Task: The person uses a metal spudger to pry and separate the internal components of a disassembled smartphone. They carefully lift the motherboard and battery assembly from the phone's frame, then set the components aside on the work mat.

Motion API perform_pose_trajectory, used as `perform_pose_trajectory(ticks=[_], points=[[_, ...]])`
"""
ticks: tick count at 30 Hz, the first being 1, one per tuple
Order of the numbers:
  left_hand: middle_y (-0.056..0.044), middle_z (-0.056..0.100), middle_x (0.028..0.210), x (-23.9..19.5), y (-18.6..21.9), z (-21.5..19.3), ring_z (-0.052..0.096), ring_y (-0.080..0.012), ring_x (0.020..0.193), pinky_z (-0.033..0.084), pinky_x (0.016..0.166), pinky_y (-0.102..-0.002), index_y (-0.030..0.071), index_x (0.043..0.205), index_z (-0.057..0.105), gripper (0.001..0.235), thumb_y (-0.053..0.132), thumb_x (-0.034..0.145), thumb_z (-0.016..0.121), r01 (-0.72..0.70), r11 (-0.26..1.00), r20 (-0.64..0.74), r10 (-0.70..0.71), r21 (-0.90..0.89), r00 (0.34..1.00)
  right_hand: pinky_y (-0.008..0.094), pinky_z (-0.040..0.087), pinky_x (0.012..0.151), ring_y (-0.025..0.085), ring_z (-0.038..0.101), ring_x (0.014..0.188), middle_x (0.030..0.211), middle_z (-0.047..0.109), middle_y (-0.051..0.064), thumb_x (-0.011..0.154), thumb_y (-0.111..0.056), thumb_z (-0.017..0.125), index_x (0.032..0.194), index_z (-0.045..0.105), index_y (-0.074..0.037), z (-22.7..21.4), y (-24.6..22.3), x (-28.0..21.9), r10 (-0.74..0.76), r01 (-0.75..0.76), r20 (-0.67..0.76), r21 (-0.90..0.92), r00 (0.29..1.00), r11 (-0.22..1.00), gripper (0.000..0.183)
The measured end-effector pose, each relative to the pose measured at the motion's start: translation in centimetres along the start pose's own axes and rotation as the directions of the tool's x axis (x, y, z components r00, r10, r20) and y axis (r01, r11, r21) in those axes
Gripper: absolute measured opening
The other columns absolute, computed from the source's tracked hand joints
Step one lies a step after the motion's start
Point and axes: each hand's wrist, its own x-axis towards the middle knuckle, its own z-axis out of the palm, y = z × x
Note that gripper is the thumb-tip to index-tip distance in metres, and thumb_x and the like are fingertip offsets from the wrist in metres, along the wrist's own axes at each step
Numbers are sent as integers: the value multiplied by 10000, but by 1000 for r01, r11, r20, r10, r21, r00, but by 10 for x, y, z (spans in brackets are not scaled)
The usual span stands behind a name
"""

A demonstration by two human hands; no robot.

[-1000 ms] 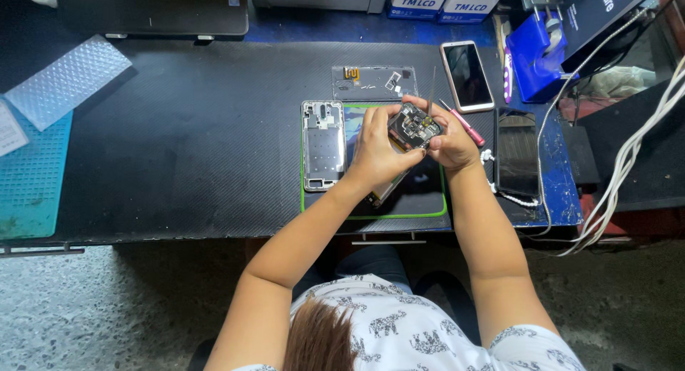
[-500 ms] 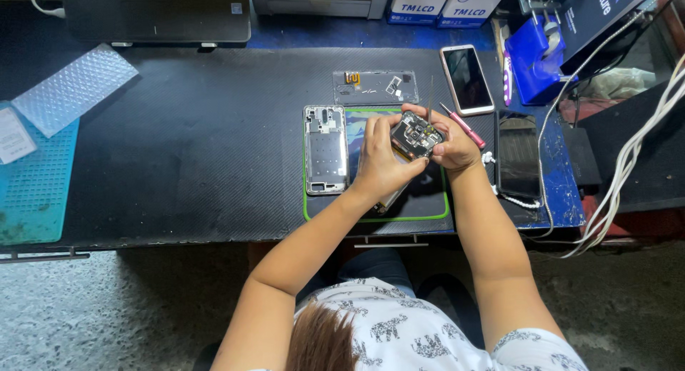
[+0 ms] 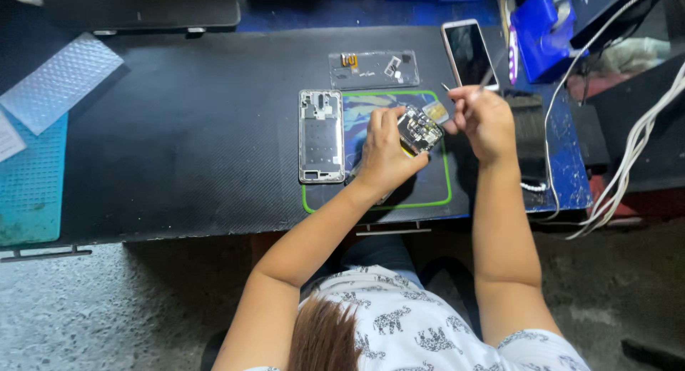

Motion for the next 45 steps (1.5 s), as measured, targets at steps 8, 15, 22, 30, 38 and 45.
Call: perform_pose_trajectory(ticks=[8,15,22,30,38,45], points=[[-189,517,1209,-4,-11,-3,552,-395,1172,489,985,-459,-4,1290,531,814,246,594,872,35,995,174,-51,92,983,322,468,720,207,565,757,840,563,85,1036,-55,602,1264,725,-28,10,-22,-84,-137,163,112,-871,984,463,261],[-148,535,1170,-4,-10,-4,500,-365,1156,402,951,-511,37,1235,590,818,299,519,887,54,954,234,-127,294,964,340,529,739,239,670,831,960,680,125,939,-7,699,1101,731,-35,41,-23,-97,-204,98,33,-943,979,317,167],[-129,560,1132,-4,-11,-9,495,-331,1104,366,898,-501,7,1230,648,821,362,531,892,-43,934,273,-59,355,960,296,537,727,198,679,811,951,670,101,916,-15,696,1111,736,-60,43,-17,-100,-205,99,12,-903,979,417,204],[-129,570,1108,-5,-13,-9,509,-329,1077,374,890,-498,8,1216,665,814,378,530,898,-66,931,279,-40,360,960,289,513,664,174,650,725,865,640,83,891,-28,732,1081,776,-80,42,-14,-103,-151,35,-33,-905,988,424,202],[-130,572,1099,-5,-12,-10,511,-322,1063,366,886,-491,-10,1208,670,820,379,526,904,-80,932,283,-25,353,959,298,523,668,180,662,742,861,634,85,890,-33,728,1093,779,-100,44,-14,-101,-157,46,-19,-915,987,401,220],[-123,575,1078,-4,-13,-11,518,-316,1040,371,853,-488,-6,1191,686,806,399,528,903,-92,923,301,-27,373,953,316,522,662,194,663,713,866,645,79,900,-39,731,1078,786,-106,47,-14,-101,-174,43,-18,-939,985,342,198]])
